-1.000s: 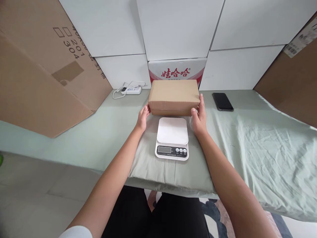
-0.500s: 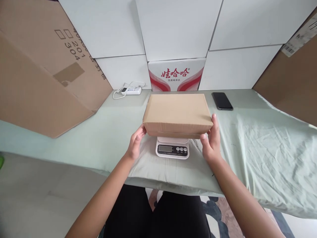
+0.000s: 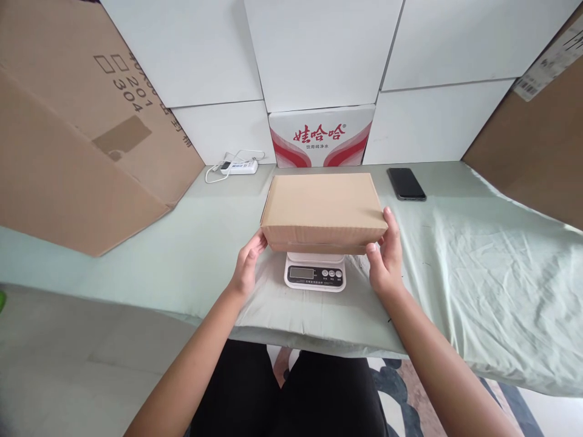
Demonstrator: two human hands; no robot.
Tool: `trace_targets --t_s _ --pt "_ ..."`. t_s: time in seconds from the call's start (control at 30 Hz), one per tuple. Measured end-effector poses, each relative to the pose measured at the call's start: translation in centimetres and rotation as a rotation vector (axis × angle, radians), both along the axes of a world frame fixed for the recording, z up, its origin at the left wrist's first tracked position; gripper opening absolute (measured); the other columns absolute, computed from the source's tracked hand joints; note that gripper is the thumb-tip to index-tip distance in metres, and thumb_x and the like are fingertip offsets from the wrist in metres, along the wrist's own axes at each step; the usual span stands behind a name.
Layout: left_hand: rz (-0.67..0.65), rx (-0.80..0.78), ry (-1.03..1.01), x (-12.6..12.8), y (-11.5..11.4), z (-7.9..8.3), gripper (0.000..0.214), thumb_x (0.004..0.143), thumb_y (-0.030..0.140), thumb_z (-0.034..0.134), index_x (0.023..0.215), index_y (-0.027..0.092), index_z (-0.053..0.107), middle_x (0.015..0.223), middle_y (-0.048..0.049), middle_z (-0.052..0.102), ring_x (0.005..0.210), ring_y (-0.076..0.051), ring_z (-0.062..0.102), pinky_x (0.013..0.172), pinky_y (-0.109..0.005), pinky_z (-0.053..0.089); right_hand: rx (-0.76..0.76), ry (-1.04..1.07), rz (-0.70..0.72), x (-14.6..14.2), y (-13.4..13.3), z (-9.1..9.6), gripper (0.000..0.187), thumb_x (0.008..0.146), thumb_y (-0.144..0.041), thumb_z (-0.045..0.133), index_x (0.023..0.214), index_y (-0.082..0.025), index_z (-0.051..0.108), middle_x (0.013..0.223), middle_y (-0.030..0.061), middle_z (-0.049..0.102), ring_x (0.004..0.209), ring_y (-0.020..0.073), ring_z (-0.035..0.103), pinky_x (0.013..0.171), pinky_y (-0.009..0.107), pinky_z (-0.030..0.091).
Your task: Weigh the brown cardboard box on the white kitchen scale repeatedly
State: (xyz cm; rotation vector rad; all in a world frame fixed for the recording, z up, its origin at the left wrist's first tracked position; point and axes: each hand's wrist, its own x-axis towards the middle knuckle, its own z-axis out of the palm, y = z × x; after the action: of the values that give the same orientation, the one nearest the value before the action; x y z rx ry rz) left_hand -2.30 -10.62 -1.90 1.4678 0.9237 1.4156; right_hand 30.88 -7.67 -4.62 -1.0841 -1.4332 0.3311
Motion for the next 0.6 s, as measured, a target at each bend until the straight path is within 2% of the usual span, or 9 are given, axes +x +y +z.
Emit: trace_targets --t_s 0.17,0.3,0.53,0.6 --pt "0.001 0.019 0.029 -0.08 0.07 -0.14 0.092 0.106 0.088 0.052 0.172 0.025 0.062 0.183 -0.0142 0.058 0.177 -0.042 0.047 0.146 -0.058 0.041 -0.008 -0.002 0.008 -0.03 -0.11 0.32 0.085 0.101 -0.081 0.061 0.175 -0.043 0.046 0.182 0.0118 0.053 0.166 0.0432 0.059 0.125 0.071 0.06" --pt "0.005 0.005 0.006 -0.18 0.14 -0.21 0.094 0.103 0.09 0.056 0.17 0.024 0.064 0.183 -0.0157 0.058 0.177 -0.043 0.046 0.146 -0.058 0.042 0.007 -0.015 0.003 -0.05 -0.11 0.45 0.082 0.101 -0.08 0.061 0.173 -0.042 0.048 0.181 0.0127 0.053 0.161 0.0427 0.063 0.121 0.069 0.062" --pt "-0.013 0.006 0.004 -0.16 0.07 -0.32 0.09 0.105 0.088 0.053 0.169 0.025 0.065 0.18 -0.0155 0.062 0.177 -0.042 0.045 0.147 -0.058 0.04 0.032 -0.009 -0.029 -0.09 -0.14 0.59 0.075 0.101 -0.078 0.063 0.165 -0.04 0.057 0.167 0.0141 0.063 0.146 0.0419 0.07 0.112 0.066 0.065" --pt "0.01 0.011 0.007 -0.21 0.08 -0.39 0.092 0.104 0.089 0.055 0.171 0.026 0.063 0.183 -0.0146 0.057 0.18 -0.041 0.04 0.147 -0.057 0.04 0.037 -0.01 -0.032 -0.04 -0.13 0.51 0.074 0.1 -0.078 0.063 0.165 -0.042 0.058 0.166 0.0134 0.064 0.144 0.042 0.07 0.111 0.067 0.065"
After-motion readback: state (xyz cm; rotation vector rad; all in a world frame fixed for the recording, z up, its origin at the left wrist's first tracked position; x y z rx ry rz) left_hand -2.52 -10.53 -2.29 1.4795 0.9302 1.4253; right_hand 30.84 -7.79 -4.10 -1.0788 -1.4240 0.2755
